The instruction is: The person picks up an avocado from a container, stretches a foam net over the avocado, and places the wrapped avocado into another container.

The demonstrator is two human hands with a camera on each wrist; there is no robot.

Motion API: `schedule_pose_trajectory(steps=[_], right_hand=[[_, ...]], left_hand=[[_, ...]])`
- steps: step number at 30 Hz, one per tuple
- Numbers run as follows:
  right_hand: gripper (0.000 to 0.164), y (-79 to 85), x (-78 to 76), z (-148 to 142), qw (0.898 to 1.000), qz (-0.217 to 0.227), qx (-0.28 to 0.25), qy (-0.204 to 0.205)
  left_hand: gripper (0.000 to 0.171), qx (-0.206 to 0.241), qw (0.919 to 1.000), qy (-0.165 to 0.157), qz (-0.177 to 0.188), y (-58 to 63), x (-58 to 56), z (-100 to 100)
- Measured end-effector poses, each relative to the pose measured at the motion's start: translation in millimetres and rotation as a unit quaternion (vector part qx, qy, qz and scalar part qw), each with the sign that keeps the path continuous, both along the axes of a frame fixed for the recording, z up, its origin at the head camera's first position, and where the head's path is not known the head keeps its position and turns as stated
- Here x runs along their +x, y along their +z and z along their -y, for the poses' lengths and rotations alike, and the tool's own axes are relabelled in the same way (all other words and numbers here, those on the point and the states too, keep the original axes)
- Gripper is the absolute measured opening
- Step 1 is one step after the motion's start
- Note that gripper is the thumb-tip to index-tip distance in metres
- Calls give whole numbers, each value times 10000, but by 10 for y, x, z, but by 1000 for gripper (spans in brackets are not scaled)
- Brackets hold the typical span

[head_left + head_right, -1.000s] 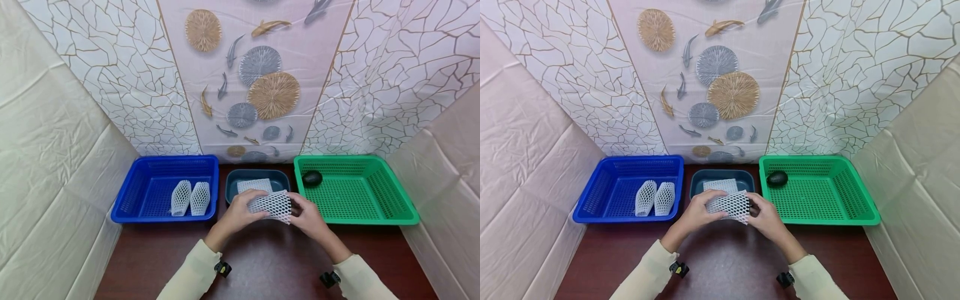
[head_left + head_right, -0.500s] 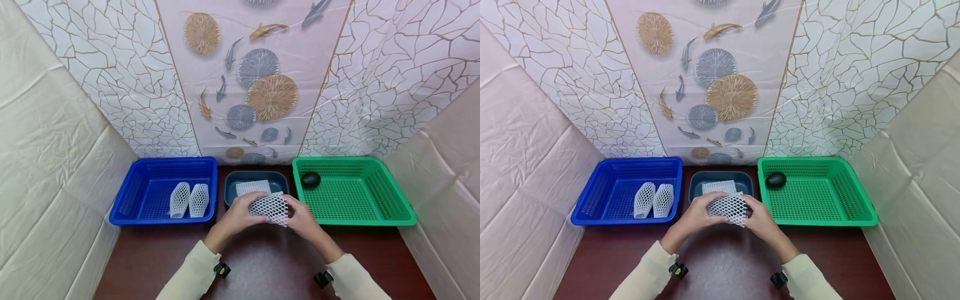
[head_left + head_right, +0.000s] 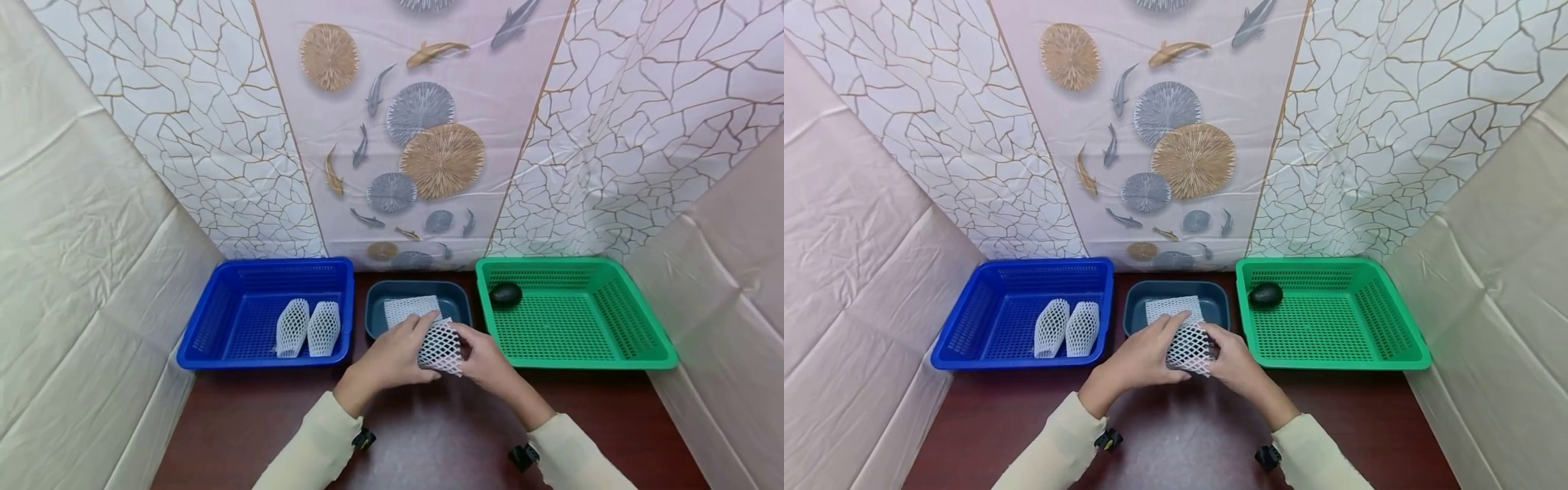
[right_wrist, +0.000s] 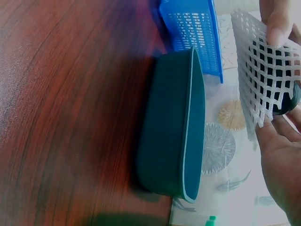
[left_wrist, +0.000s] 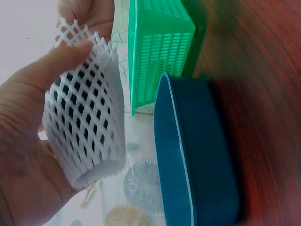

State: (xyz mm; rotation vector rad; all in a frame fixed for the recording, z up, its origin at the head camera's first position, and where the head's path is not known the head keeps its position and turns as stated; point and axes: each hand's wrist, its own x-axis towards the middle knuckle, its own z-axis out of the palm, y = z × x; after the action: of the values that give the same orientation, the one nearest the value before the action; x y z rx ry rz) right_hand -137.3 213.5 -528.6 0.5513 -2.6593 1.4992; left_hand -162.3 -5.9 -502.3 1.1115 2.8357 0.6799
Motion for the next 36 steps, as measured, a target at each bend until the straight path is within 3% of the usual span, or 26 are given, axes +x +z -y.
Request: schedule_pose_trajectory(steps=[5, 9, 14, 21, 24, 32, 36], right_hand=[[54, 24, -28, 27, 9997, -68, 218, 6], [46, 68, -44, -5, 9983, -524, 239, 77], [41, 157, -54, -26, 9892, -1282, 707, 47], [44, 239, -65, 22, 9778, -1474, 1479, 151], [45, 232, -67, 90, 9696, -1578, 1848, 272], [49, 98, -116, 387, 9441, -2279, 2163, 995], [49, 70, -175, 523, 9316, -2383, 2442, 1254]], left_hand=[[100, 46, 9998, 174, 83, -17, -11, -14], [96, 207, 9992, 333, 84, -62, -37, 31], [89, 294, 9979, 567, 51, -74, -76, 188], [84, 536, 9921, 1131, 12, -29, -157, 448], [82, 640, 9882, 1389, -116, -2, -188, 583], [82, 824, 9750, 1909, -784, 28, -254, 1033], [83, 736, 9680, 2266, -794, 49, -321, 1278]])
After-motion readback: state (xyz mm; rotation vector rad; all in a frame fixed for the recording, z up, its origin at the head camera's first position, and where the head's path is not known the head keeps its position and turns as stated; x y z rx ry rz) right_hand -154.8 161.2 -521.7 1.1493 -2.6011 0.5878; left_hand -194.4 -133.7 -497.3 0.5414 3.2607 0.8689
